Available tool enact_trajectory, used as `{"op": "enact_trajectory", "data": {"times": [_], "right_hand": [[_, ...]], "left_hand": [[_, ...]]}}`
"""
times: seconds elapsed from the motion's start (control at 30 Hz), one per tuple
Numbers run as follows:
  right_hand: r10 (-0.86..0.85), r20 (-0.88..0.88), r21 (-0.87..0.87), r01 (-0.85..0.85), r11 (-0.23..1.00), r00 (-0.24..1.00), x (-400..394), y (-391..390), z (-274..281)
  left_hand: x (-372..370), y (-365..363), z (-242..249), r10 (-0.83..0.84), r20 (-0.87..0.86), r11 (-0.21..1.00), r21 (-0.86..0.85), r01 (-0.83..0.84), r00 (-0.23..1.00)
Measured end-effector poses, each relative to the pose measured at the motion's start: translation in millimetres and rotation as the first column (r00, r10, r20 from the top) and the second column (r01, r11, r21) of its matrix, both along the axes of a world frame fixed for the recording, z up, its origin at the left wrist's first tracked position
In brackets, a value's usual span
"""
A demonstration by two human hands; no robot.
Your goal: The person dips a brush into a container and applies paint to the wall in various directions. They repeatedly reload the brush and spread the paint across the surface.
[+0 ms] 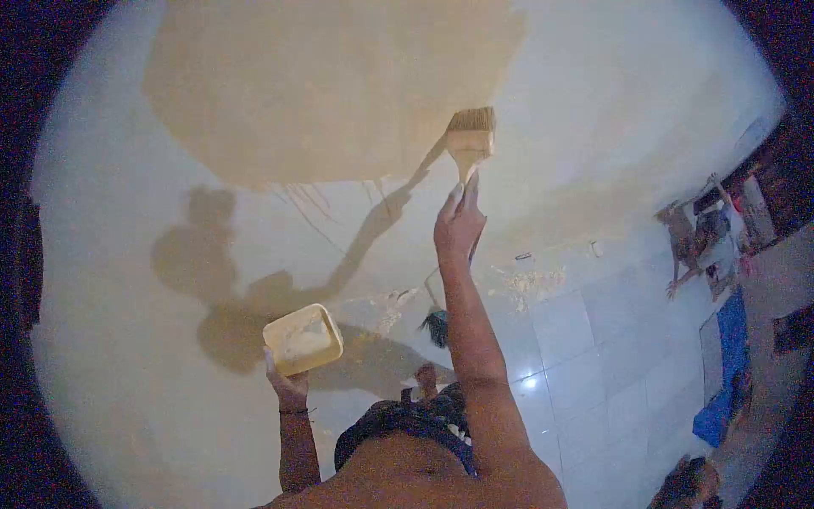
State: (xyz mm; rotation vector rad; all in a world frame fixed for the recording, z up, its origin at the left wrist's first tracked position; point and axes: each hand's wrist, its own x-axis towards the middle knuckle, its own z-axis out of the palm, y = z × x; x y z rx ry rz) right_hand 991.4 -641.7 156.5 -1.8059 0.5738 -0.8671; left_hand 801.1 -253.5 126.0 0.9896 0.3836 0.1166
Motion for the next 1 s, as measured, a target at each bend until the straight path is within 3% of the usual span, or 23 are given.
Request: {"op": "enact_trajectory", "data": {"times": [0.03,0.1,0.13,0.17,0.23,0.3,0.37,0.4,0.43,0.47,0.5,0.57,0.6,0.67,0.77,0.8,0.83,0.9,0.93,1.0], "right_hand": [[-0.003,0.002,-0.004,0.003,1.000,1.000,1,2,-6],[-0.036,0.248,-0.179,0.083,0.980,0.968,9,23,-36],[0.006,0.073,-0.279,0.014,0.960,0.997,-2,31,-42],[0.007,0.063,-0.279,0.011,0.960,0.998,-15,38,-50],[0.233,-0.182,-0.073,-0.249,0.966,0.955,-30,50,-50],[0.219,-0.124,-0.128,-0.234,0.964,0.968,-27,43,-60],[-0.002,0.109,-0.232,0.027,0.972,0.994,-15,27,-67],[0.005,0.114,-0.235,0.022,0.972,0.993,-7,20,-49],[-0.037,0.172,-0.104,0.056,0.993,0.984,-3,13,-13],[-0.090,0.219,0.028,0.086,0.996,0.972,-4,22,-10],[-0.090,0.218,0.029,0.086,0.996,0.972,-2,24,-16],[-0.003,-0.035,0.000,0.003,1.000,0.999,11,42,-30],[0.045,0.087,0.181,-0.060,0.982,0.995,12,59,-44],[0.139,-0.032,0.029,-0.139,0.990,0.990,10,93,-83],[0.229,0.042,0.164,-0.233,0.959,0.973,2,139,-89],[0.266,-0.094,0.156,-0.250,0.956,0.959,-2,139,-86],[0.273,-0.095,0.163,-0.256,0.953,0.957,-4,135,-92],[0.147,0.013,0.076,-0.148,0.986,0.989,-1,121,-112],[0.004,0.228,-0.080,0.014,0.997,0.974,12,114,-120],[-0.014,0.159,0.006,0.013,1.000,0.987,29,108,-129]], "left_hand": [[-3,-6,6,-0.015,0.038,1.000,0.019,0.015,0.999],[2,-10,2,-0.028,0.088,0.999,0.031,0.025,0.996],[2,-11,-2,-0.017,0.071,1.000,-0.016,0.018,0.997],[-2,-10,-4,-0.009,0.046,0.998,-0.059,0.012,0.999],[-4,-16,-1,0.002,0.030,0.999,-0.053,0.000,1.000],[0,-15,2,0.024,0.026,0.999,-0.041,-0.023,0.999],[0,-8,-4,0.038,0.019,0.996,-0.077,-0.036,0.999],[1,-5,-8,0.044,0.024,0.996,-0.079,-0.042,0.999],[2,-2,-10,0.045,0.021,0.996,-0.072,-0.043,0.999],[0,14,-27,0.042,0.013,0.997,-0.067,-0.041,0.999],[-1,12,-27,0.041,0.012,0.997,-0.066,-0.041,0.999],[0,8,-26,-0.004,0.034,0.996,-0.085,0.006,0.999],[2,7,-27,0.000,0.041,0.996,-0.086,0.003,0.999],[-4,5,-31,0.041,0.068,0.998,-0.059,-0.037,0.997],[-7,25,-58,0.128,-0.022,0.986,-0.104,-0.130,0.992],[-8,25,-55,0.133,-0.026,0.986,-0.097,-0.134,0.991],[-8,16,-48,0.137,-0.014,0.984,-0.112,-0.138,0.990],[-2,11,-46,0.150,0.003,0.980,-0.129,-0.149,0.989],[-2,11,-52,0.165,0.012,0.982,-0.100,-0.163,0.986],[-8,7,-65,0.198,0.003,0.977,-0.078,-0.197,0.980]]}}
